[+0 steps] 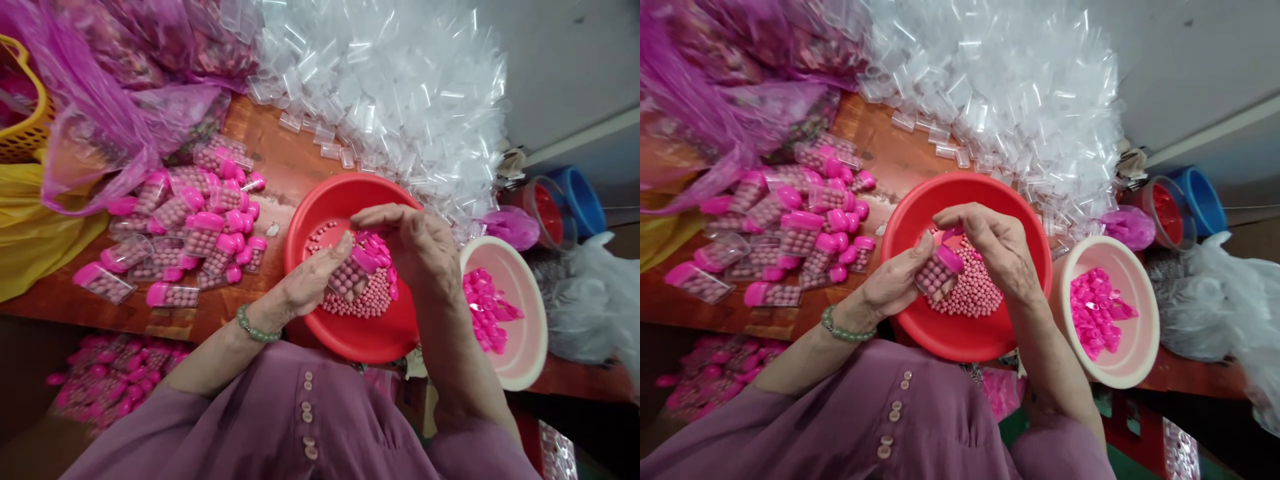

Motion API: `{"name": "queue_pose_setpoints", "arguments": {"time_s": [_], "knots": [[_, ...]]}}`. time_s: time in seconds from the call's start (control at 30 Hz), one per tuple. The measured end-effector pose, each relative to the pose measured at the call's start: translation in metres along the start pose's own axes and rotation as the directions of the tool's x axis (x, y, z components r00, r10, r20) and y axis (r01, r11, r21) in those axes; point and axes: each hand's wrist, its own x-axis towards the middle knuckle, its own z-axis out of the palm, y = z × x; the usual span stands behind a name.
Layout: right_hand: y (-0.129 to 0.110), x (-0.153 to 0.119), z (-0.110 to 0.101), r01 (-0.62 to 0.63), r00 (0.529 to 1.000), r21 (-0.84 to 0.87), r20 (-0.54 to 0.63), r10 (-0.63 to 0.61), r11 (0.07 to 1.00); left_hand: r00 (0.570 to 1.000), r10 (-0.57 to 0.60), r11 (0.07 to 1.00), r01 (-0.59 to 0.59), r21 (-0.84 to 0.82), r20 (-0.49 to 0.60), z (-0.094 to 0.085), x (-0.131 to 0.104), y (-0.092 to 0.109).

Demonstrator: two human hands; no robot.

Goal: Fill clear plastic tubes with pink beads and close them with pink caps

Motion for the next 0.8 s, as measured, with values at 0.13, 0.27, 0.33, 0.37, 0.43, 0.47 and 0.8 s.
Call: {"name": "queue_pose_setpoints", "arguments": {"time_s": [0.13,0.27,0.33,0.37,0.43,0.47,0.8], "knots": [[-0.007,-0.025,0.003,0.182,0.983,-0.225,0.05,-0.175,0.957,1.0,0.003,0.994,-0.006,-0.109,-0.025,-0.002,0.003,-0.003],[0.006,-0.044,0.015,0.291,0.954,-0.531,0.103,-0.28,0.796,0.997,0.015,0.984,-0.029,-0.177,-0.081,-0.003,0.003,-0.003],[0.013,-0.048,0.023,0.312,0.943,-0.62,0.111,-0.313,0.72,0.995,0.001,0.984,-0.019,-0.175,-0.102,-0.003,0.003,-0.003],[0.016,-0.049,0.027,0.31,0.941,-0.65,0.106,-0.321,0.693,0.995,-0.004,0.985,-0.013,-0.17,-0.102,-0.002,0.002,-0.003],[0.02,-0.05,0.033,0.281,0.942,-0.7,0.072,-0.327,0.656,0.995,0.017,0.986,-0.033,-0.166,-0.096,-0.002,0.002,-0.003],[0.022,-0.05,0.036,0.261,0.942,-0.72,0.045,-0.332,0.643,0.995,0.044,0.984,-0.059,-0.171,-0.091,-0.001,0.002,-0.003],[0.027,-0.054,0.047,0.229,0.893,-0.723,-0.111,-0.437,0.652,0.995,0.096,0.985,-0.101,-0.137,-0.042,-0.001,-0.002,-0.003]]}}
